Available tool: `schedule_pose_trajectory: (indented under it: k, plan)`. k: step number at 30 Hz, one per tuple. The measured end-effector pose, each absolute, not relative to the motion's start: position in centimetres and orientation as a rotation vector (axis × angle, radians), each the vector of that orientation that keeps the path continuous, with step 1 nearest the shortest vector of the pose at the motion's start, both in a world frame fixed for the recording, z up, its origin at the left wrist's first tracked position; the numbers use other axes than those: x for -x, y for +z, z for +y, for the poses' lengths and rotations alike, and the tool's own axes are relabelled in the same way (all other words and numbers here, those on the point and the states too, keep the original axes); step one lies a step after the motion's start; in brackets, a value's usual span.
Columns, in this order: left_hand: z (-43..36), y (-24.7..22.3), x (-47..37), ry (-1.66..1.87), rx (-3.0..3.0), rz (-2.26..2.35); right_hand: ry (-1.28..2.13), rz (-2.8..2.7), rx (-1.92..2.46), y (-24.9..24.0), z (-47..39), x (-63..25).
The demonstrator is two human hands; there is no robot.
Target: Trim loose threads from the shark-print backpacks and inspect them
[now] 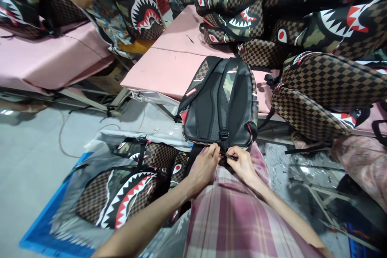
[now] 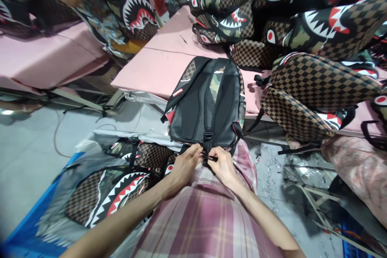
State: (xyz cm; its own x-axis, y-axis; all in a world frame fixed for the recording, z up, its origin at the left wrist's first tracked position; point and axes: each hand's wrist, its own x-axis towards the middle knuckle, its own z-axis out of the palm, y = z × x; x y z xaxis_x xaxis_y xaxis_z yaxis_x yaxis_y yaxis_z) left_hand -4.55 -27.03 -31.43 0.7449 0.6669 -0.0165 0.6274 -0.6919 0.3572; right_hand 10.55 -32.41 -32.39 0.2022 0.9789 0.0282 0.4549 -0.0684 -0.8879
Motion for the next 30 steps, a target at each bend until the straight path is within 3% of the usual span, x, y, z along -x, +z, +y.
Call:
schedule_pose_trajectory:
  k: [3, 9, 21, 30]
  plan:
    - [-27.2, -31.5, 4.8, 0.107, -2.696, 1.011, 0.867, -1.275, 1.710, -32.5, -32.0, -10.4]
    - [-27.4, -32.4, 5.4, 0.352, -2.947, 0.821, 0.935, -1.159, 1.786, -32.6, -31.6, -10.5]
    - [-27.3, -33.2, 3.1, -0.070, -2.744, 1.072, 0.828, -1.227, 1.877, -33.8, -31.2, -10.2]
    - [-26.3, -32.0, 3.5, -0.009, -2.528, 1.099, 0.689, -1.467, 1.772, -33.5, -32.0, -10.3]
